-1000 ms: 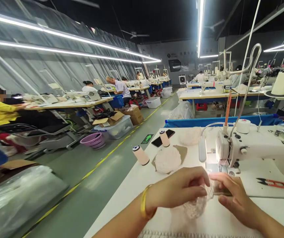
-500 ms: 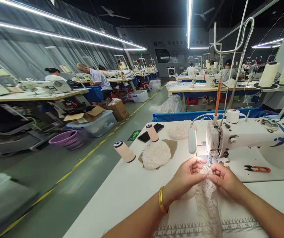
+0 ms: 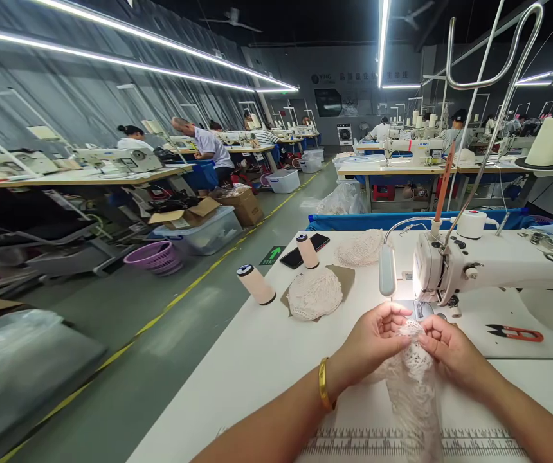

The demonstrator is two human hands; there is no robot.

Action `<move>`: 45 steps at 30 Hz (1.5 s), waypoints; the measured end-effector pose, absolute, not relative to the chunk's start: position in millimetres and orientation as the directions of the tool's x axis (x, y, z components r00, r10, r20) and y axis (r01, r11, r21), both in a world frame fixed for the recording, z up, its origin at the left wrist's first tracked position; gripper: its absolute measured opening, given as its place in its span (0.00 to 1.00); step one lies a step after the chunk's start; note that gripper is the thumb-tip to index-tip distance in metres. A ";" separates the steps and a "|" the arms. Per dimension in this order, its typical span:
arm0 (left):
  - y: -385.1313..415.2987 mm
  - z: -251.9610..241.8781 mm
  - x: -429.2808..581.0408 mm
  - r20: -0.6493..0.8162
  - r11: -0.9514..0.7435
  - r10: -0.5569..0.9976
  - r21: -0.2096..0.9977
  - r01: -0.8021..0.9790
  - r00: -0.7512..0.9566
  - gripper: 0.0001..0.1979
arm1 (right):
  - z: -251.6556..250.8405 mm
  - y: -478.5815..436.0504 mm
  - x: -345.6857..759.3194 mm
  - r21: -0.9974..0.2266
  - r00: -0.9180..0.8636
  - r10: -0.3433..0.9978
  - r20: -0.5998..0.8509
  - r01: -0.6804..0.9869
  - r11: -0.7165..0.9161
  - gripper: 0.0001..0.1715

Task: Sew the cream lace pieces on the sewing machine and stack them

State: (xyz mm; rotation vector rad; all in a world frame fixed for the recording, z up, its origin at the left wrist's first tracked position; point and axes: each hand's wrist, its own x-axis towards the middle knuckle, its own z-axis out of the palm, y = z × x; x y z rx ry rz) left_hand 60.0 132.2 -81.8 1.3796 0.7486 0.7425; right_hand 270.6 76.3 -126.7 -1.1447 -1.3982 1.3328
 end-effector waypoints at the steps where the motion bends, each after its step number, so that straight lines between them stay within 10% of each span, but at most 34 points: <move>1: 132.0 -81.8 60.0 -0.030 0.050 0.823 0.999 -0.019 0.568 0.25 | -125.6 75.6 270.4 -0.999 -0.201 0.980 -0.005 0.052 0.005 0.28; 45: 131.0 -78.7 61.5 -0.195 0.247 0.761 0.969 0.002 0.619 0.24 | -120.4 72.8 267.6 -0.999 -0.195 0.981 -0.016 -0.029 -0.022 0.25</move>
